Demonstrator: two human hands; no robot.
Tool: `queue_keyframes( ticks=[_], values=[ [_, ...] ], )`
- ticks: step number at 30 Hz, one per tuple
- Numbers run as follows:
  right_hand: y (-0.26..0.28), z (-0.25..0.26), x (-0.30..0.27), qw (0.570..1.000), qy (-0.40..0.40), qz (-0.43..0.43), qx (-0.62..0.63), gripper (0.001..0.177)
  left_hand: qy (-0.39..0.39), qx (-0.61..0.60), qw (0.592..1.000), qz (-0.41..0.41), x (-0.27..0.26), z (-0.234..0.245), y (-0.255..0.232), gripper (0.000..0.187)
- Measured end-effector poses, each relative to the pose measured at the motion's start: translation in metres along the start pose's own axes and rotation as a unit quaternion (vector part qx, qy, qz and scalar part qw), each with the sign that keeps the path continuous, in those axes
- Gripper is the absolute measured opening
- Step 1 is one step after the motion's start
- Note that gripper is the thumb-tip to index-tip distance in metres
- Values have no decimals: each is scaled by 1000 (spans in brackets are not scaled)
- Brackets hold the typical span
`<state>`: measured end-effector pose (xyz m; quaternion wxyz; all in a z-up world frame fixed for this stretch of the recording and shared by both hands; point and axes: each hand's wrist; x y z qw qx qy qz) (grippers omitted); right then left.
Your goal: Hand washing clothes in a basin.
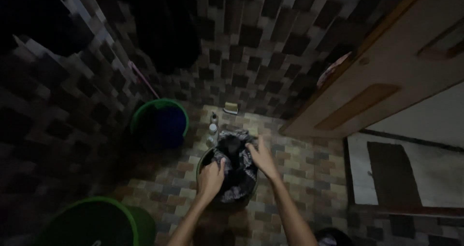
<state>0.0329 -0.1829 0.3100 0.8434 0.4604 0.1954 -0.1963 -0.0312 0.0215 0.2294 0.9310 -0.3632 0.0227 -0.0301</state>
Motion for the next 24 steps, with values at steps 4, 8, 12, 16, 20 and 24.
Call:
queue_keyframes(
  ticks=[4, 8, 12, 16, 20, 24],
  values=[
    [-120, -73, 96, 975, -10, 176, -134, 67, 56, 27, 998, 32, 20, -79, 64, 54],
    [-138, -122, 106, 941, 56, 3, -334, 70, 184, 138, 969, 85, 33, -159, 129, 44],
    [-175, -162, 124, 910, 116, -87, -387, 91, 257, 296, 918, 61, 22, -222, 169, 68],
    [-258, -198, 143, 903, 83, -47, -418, 85, 356, 338, 870, 39, 13, -212, 146, 68],
    [-263, -211, 147, 880, 54, -66, -467, 82, 377, 328, 866, -15, 18, -231, 170, 69],
    [-270, -216, 155, 822, 51, -20, -567, 97, 393, 302, 867, -42, 26, -240, 190, 65]
  ],
)
Point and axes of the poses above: each hand's wrist, its own x-axis towards the middle knuckle, its own z-axis out of the back of the hand, y = z × x, and after that the axes turned 8 degrees about -z, right-handed
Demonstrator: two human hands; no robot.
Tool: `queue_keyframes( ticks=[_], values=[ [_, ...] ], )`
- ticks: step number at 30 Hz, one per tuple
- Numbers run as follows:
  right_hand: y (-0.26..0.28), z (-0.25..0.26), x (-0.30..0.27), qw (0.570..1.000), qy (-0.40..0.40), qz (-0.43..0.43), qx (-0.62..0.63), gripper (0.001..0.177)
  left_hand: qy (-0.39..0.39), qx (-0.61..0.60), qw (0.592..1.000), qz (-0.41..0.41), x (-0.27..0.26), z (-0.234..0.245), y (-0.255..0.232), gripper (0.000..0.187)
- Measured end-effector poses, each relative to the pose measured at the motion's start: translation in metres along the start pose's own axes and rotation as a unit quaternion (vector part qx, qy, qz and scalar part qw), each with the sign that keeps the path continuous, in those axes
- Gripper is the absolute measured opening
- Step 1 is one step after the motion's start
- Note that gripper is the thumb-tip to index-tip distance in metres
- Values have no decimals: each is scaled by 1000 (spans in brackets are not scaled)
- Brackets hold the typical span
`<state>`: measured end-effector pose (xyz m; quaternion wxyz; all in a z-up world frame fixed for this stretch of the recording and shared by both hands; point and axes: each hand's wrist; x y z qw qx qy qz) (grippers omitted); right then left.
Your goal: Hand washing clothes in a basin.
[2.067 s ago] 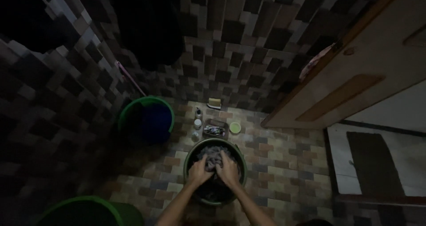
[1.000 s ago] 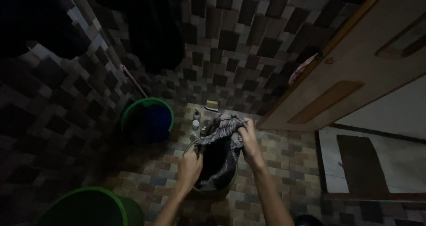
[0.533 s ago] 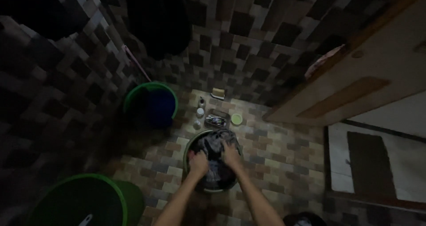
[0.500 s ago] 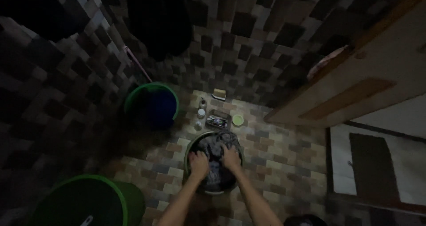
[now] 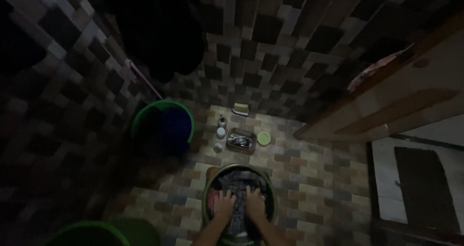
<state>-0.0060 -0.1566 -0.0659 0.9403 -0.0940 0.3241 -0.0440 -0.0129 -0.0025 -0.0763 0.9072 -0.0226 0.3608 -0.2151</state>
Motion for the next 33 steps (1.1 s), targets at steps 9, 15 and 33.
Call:
queue_keyframes(
  ticks=[9, 15, 33],
  values=[
    [-8, -53, 52, 989, 8, 4, 147, 36, 7, -156, 977, -144, 39, -7, 49, 58],
    [-11, -18, 8, 964, -140, 15, 224, 49, -12, -233, 963, -136, 40, -21, 49, 66],
    [-111, 186, -91, 831, -265, 61, 486, 61, -401, -394, 826, 34, -148, 174, 28, 75]
  ],
)
Point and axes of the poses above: each hand's wrist, its own x-axis towards the middle knuckle, its own z-axis out of the back of the hand, y = z × x, and after that the axes turned 8 degrees about -z, right-handed
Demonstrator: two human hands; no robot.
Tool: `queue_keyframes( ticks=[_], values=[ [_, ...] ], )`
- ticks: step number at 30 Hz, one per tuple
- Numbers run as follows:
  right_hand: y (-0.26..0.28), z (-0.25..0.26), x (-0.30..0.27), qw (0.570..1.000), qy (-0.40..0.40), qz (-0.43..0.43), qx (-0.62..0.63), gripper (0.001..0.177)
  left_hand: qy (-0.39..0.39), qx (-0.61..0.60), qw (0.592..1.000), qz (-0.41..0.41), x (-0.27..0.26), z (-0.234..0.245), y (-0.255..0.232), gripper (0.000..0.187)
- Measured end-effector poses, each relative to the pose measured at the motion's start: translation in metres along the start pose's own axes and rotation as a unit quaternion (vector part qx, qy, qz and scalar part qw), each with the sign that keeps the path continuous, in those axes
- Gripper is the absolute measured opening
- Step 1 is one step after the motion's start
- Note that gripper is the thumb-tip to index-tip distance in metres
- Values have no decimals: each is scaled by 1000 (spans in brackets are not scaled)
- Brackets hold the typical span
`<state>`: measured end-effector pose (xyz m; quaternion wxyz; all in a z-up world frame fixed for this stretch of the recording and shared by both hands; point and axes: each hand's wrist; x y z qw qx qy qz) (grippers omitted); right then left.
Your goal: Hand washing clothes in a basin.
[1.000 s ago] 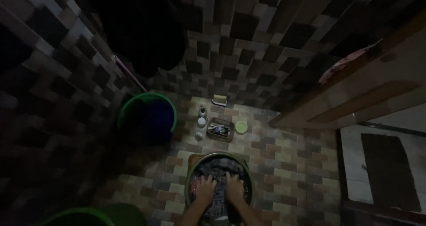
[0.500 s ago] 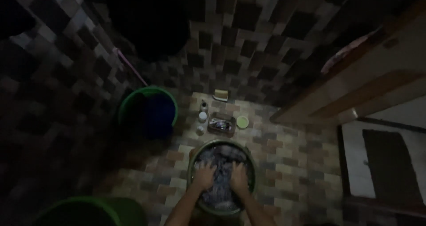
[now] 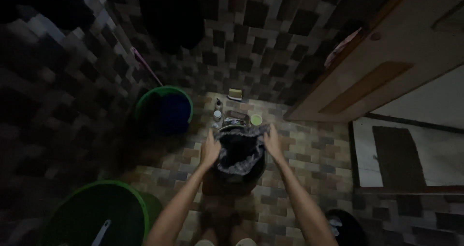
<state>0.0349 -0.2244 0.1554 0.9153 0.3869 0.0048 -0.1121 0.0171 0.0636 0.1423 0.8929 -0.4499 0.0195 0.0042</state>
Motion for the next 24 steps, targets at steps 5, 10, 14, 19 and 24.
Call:
queue_keyframes(
  ticks=[5, 10, 14, 19, 24],
  values=[
    [151, 97, -30, 1000, 10, 10, 18, 44, -66, -157, 981, -94, 4, 56, -109, 60],
    [225, 171, -36, 964, 14, 193, 185, 36, -110, -264, 929, -236, -1, 132, -240, 48],
    [301, 227, -70, 929, 37, 205, 307, 42, -94, -261, 919, -280, -16, 195, -320, 52],
    [338, 278, -86, 920, -1, 227, 321, 44, -95, -272, 863, -416, -26, 239, -377, 60],
    [329, 286, -86, 910, 112, 372, 146, 108, -53, -304, 870, -385, -21, 222, -361, 52]
  ],
)
Point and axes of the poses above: each hand's wrist, its own x-axis towards the middle knuckle, its own z-axis out of the back of the hand, y = z × x, and after that the axes turned 8 degrees about -z, right-handed
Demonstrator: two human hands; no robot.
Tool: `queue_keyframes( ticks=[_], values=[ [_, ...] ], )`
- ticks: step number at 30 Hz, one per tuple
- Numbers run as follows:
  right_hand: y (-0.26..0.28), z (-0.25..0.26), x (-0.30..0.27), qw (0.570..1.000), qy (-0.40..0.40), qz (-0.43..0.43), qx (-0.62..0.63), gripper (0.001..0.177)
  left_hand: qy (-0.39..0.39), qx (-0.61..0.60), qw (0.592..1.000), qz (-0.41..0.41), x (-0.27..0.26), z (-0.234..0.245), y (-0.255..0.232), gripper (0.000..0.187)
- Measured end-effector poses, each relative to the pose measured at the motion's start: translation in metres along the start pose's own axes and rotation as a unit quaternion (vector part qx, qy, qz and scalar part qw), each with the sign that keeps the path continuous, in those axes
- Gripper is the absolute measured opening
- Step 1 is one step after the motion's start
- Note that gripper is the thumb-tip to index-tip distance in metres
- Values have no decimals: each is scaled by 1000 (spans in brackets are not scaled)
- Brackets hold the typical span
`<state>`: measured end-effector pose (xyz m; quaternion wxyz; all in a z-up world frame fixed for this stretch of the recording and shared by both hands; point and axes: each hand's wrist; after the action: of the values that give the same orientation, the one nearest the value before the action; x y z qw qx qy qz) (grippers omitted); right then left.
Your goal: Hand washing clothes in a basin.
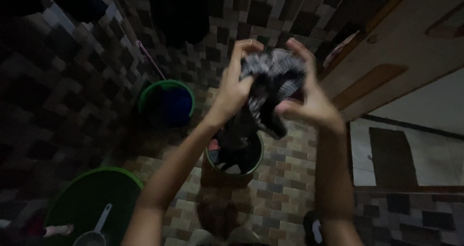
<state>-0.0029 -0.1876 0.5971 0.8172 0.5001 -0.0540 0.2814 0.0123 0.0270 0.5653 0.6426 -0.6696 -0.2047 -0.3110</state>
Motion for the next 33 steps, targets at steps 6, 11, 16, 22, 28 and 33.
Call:
queue_keyframes(
  ticks=[6, 11, 16, 22, 28, 33],
  values=[
    [-130, -123, -41, 967, 0, -226, -121, 71, 71, 183, 932, 305, -135, -17, 198, 57],
    [-314, -239, -110, 914, 87, -297, -262, 61, 319, 426, 749, 395, -244, -18, 295, 62],
    [-362, -309, -145, 813, 249, -377, -367, 75, 407, 429, 654, 472, -329, -25, 368, 77],
    [-388, -330, -169, 819, 242, -353, -382, 97, 525, 452, 581, 428, -375, -18, 399, 117],
    [-422, -322, -158, 796, 306, -387, -351, 110, 497, 392, 625, 456, -373, -15, 422, 128],
    [-465, -319, -158, 805, 347, -402, -265, 113, 522, 354, 598, 495, -374, -15, 463, 134]
  ],
)
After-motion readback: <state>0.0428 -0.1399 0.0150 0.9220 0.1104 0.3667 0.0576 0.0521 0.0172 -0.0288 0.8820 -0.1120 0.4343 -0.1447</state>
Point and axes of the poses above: each hand's wrist, its own x-axis towards the middle knuckle, its own z-axis out of the back of the hand, y = z × x, and after that the axes turned 8 degrees about -z, right-handed
